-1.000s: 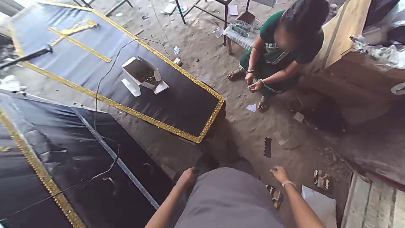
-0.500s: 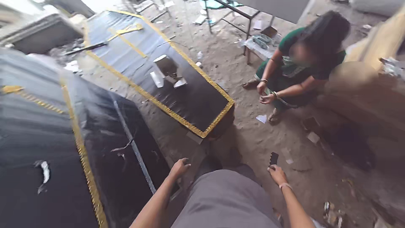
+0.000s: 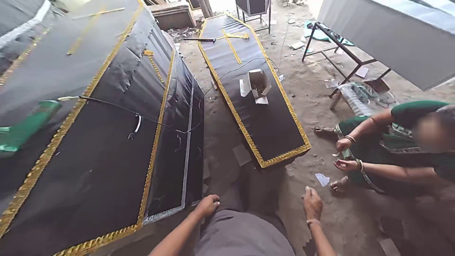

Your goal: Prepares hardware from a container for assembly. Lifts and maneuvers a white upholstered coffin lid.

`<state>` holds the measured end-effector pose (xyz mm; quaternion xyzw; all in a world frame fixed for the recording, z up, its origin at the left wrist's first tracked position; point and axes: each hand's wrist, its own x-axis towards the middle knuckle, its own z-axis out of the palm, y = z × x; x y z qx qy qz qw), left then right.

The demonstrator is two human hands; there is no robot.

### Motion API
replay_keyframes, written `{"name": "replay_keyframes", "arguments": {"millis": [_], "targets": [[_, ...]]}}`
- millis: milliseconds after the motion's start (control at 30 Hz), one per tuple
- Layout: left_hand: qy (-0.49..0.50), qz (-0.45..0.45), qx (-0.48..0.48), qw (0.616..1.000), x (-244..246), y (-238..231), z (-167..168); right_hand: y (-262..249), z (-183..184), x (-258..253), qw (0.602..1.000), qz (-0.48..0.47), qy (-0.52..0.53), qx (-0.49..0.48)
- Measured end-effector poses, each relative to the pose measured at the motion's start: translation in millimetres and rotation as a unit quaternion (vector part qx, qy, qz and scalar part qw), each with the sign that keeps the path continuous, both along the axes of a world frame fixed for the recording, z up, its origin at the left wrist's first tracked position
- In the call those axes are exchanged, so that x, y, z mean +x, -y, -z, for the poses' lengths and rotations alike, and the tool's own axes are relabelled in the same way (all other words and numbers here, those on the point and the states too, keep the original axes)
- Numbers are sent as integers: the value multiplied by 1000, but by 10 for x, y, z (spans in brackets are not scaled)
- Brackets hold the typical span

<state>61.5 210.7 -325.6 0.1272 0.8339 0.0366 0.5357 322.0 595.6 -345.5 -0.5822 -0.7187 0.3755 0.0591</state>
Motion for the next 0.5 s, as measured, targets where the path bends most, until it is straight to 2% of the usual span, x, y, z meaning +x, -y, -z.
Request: {"name": "replay_keyframes", "arguments": {"millis": [100,167,267,367,500], "targets": [[15,-24,-1,1000,-132,191,144,-5,-399,-890,997,-49,-63,-9],[31,-44,8,999,-206,310,273,-18,-551,-1529,988,-40,-112,-97],[63,-51,21,996,-358,477,461,-72,-677,-2493,960,13,-146,-239],[55,-94,28,994,-647,613,495,-194,-702,-3419,939,76,-187,-279],[50,-218,45,974,-926,1016,593,-403,-677,-4350,913,176,-230,-288]]}}
